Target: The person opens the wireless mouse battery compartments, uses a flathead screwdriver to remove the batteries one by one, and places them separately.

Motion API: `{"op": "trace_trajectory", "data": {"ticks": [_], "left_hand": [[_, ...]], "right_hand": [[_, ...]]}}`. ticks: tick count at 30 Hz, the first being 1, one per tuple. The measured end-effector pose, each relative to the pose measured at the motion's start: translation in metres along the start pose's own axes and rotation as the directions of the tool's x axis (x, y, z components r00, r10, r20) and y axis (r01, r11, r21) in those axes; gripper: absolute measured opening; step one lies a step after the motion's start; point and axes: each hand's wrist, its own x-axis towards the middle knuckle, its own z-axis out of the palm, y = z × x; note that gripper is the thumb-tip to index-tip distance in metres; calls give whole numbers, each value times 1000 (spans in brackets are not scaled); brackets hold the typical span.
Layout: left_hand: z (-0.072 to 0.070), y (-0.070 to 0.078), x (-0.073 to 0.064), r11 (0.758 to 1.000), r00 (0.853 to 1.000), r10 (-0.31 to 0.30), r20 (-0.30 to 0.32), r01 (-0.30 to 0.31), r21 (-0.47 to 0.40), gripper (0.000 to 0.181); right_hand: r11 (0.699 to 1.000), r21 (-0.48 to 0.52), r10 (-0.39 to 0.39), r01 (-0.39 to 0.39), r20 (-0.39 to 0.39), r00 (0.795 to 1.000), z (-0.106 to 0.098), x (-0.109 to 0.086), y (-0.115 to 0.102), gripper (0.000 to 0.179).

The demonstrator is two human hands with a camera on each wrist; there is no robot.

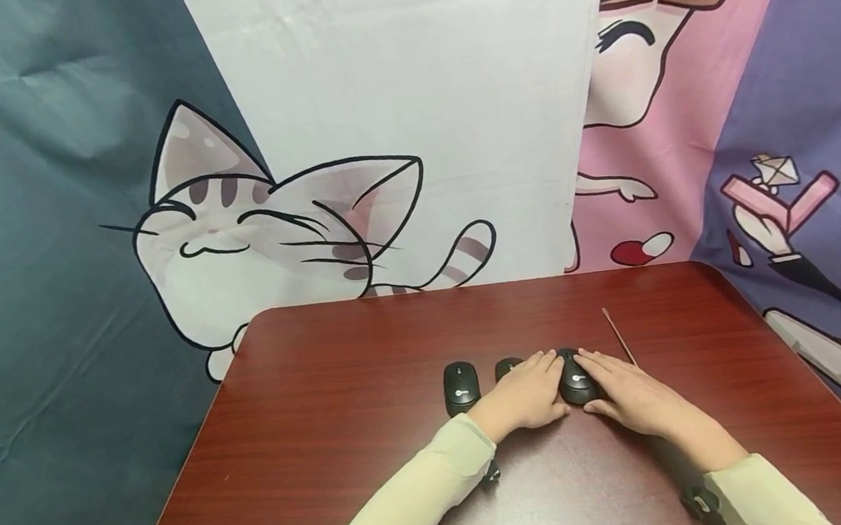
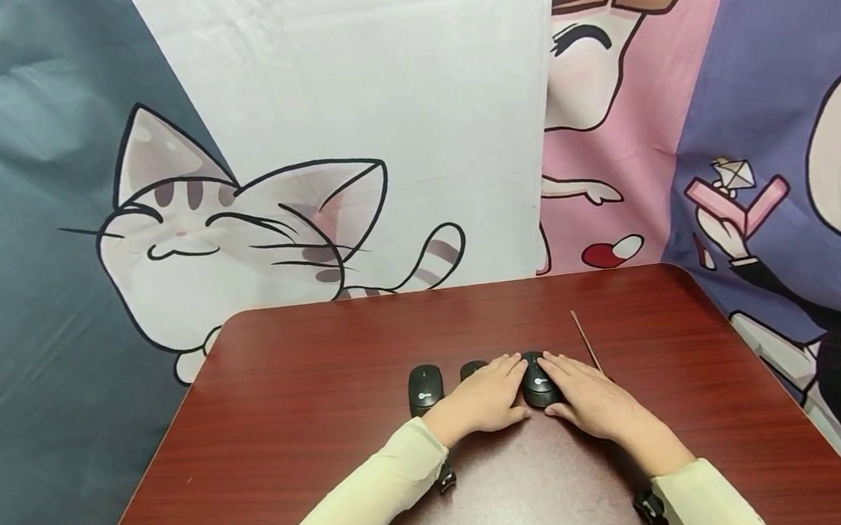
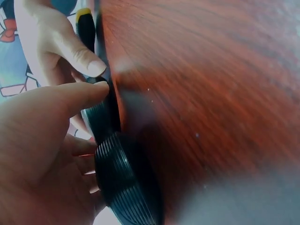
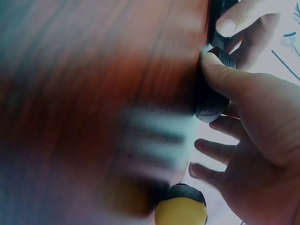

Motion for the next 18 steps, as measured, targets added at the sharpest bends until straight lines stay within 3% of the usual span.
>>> {"op": "trace_trajectory", "data": {"ticks": [9,13,18], "left_hand": [[0,5,5,999,998,-22,-52,21,-24,70],[-2,7,8,999,994,-43,-103,39,-35,56],[-5,6,9,998,986,-59,-156,53,-40,44]], "right_hand": [[998,47,45,-46,17,999,-2,1,-2,62],[996,78,53,-51,-23,998,-4,3,-5,56],[989,96,119,-110,-88,989,-7,4,-10,48]]}}
